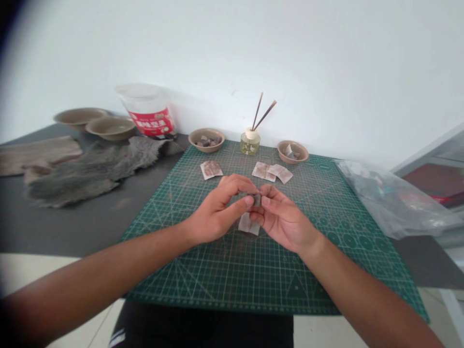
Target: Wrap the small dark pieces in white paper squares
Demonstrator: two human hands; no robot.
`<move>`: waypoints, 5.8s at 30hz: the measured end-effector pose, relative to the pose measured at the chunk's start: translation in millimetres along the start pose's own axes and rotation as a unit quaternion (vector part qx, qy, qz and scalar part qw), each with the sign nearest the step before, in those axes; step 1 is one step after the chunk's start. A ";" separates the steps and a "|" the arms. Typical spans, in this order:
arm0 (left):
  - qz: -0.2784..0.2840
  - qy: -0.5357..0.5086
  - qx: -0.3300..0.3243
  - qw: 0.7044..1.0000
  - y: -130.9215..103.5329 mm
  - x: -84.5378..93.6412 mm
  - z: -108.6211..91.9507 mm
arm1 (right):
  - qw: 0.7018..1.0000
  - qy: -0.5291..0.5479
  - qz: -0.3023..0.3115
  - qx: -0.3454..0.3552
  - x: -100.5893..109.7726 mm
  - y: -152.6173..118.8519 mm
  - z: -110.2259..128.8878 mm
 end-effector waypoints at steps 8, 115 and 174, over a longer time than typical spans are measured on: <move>-0.005 0.002 0.009 1.000 2.4 -1.0 2.1 | 1.000 -0.010 -0.002 -0.003 -1.6 0.8 -1.7; 0.315 0.296 0.014 0.902 -5.0 22.5 53.6 | 0.955 -0.250 -0.086 0.136 23.4 17.0 14.7; 0.290 0.319 0.046 0.901 -16.2 6.1 40.9 | 0.689 -0.674 0.192 0.185 6.3 6.8 12.4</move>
Point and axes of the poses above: each hand's wrist, its own y-axis towards the middle knuckle, its own x-axis out of the back of the hand, z = x × y, the point moved 3 cm from there along y, towards the middle knuckle, and after that the axes turned 10 degrees about -z, right-handed, at the moved point
